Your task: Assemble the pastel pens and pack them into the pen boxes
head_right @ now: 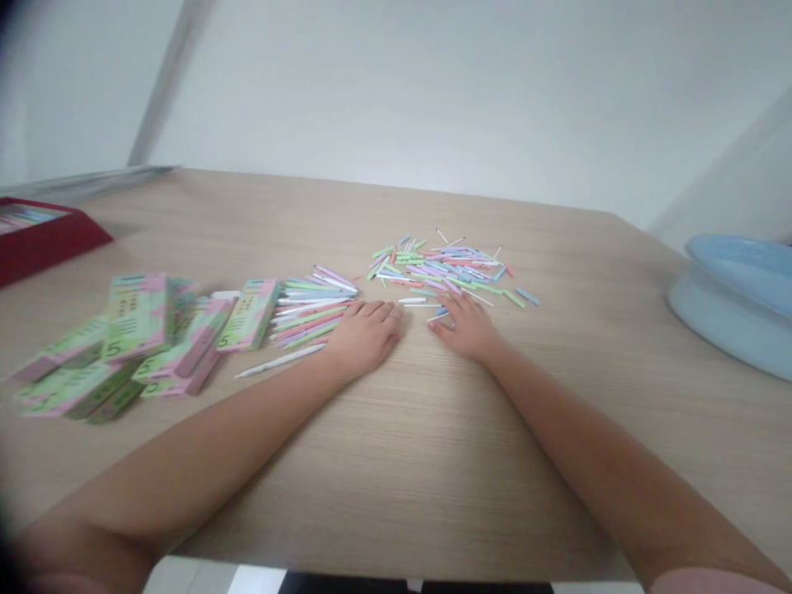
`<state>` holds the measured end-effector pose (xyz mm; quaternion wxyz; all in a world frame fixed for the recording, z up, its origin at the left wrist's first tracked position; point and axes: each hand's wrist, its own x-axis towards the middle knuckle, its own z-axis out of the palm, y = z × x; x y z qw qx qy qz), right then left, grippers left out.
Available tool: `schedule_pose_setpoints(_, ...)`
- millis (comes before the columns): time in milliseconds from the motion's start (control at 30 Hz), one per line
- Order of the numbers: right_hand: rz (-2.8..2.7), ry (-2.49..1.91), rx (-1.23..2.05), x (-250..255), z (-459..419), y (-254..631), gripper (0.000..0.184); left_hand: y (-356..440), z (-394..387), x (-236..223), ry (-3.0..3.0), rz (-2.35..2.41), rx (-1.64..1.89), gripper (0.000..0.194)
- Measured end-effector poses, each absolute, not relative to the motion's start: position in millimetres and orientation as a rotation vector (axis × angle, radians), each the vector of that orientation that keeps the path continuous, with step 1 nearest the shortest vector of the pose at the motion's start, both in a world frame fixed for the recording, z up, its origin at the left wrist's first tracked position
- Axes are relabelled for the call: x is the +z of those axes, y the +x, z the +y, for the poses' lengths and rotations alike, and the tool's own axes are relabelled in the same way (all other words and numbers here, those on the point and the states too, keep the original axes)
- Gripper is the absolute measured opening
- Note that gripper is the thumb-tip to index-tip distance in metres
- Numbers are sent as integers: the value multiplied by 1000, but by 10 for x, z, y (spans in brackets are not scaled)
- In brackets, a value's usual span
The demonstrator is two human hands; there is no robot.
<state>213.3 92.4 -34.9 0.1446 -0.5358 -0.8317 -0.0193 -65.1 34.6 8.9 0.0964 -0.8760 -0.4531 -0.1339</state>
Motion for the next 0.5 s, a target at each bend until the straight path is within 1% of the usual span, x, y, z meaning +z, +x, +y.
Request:
schedule_pose_setpoints(100, -2358, -1529, -43, -356, 1028, 2103, 74, -646, 279, 122, -2559, -1344, -364, 52)
schedule_pose_setpoints(233, -2297, -1544, -11, -339, 1018, 2115, 78, -790, -20, 256, -2454, -1504, -297, 66)
schedule_pose_setpoints(300, -2259, -1557, 2, -327, 992, 2116, 82, -1002, -246, 335, -2394, -1616, -222, 62)
schedule_pose_setpoints(400, -2201, -1565, 19, -309, 961, 2100, 86, -1461, -556, 376, -2195, -1889, -85, 44)
schedule_pose_setpoints(500, -2176, -1567, 30, -294, 938, 2080, 89, -1880, -725, 308, -2111, -2000, 11, 38)
